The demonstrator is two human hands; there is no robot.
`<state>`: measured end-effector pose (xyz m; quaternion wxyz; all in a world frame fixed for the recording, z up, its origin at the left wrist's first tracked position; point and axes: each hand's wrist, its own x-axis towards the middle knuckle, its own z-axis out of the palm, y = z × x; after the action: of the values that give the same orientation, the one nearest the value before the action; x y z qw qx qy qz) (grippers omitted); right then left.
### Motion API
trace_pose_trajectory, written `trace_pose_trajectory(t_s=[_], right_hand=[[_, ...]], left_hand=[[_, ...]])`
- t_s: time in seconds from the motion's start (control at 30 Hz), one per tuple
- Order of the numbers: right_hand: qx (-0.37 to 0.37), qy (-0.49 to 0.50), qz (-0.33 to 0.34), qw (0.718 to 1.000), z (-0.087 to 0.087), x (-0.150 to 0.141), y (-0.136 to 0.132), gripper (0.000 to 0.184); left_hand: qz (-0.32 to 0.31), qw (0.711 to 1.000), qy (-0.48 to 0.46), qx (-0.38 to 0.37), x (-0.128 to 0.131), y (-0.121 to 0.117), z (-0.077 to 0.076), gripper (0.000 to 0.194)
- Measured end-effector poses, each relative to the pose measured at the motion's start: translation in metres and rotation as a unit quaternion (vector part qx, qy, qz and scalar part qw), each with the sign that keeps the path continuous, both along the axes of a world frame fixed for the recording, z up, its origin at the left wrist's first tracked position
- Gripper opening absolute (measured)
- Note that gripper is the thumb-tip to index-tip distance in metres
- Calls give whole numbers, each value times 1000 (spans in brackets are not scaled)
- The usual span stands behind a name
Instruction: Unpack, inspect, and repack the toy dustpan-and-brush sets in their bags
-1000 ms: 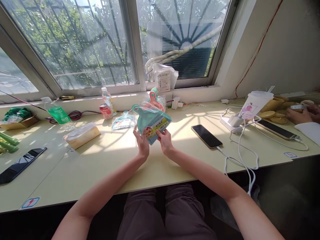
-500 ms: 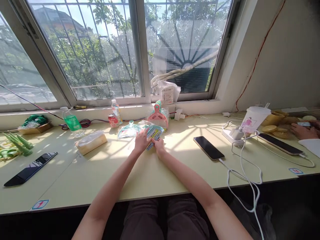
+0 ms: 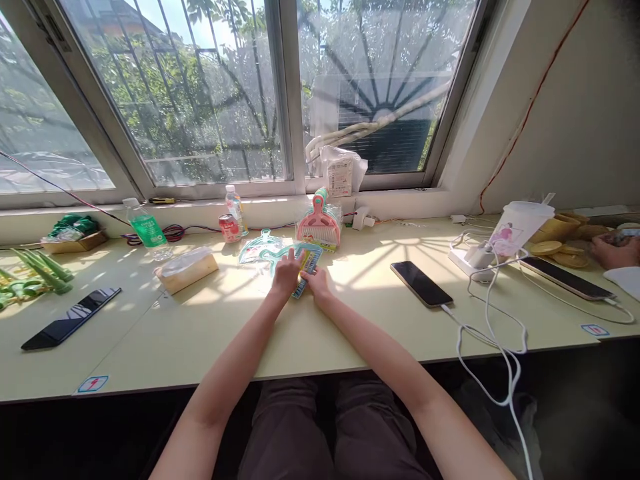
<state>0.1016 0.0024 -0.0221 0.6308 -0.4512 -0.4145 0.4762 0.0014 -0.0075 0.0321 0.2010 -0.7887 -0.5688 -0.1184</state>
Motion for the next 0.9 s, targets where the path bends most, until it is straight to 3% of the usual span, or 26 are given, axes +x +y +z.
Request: trace_pose_trajectory(t_s=[0.2,0.3,0.7,0.9], right_hand=[[-75,8,-24,997,4,3,-4,21],[-94,8,-23,995,3,4,-7,20],[-50,28,18,998,4,4,-14,23],[-10,2,30,1000,11,3,-14,26]], left_hand=[[-36,995,-52,-73,0,-6,3,60],[-36,993,-97,-54,-2,-6,1,42],[-72,984,-160,6,-2,-7,-1,41],[-36,970,-234,57,1,-10,4,38]])
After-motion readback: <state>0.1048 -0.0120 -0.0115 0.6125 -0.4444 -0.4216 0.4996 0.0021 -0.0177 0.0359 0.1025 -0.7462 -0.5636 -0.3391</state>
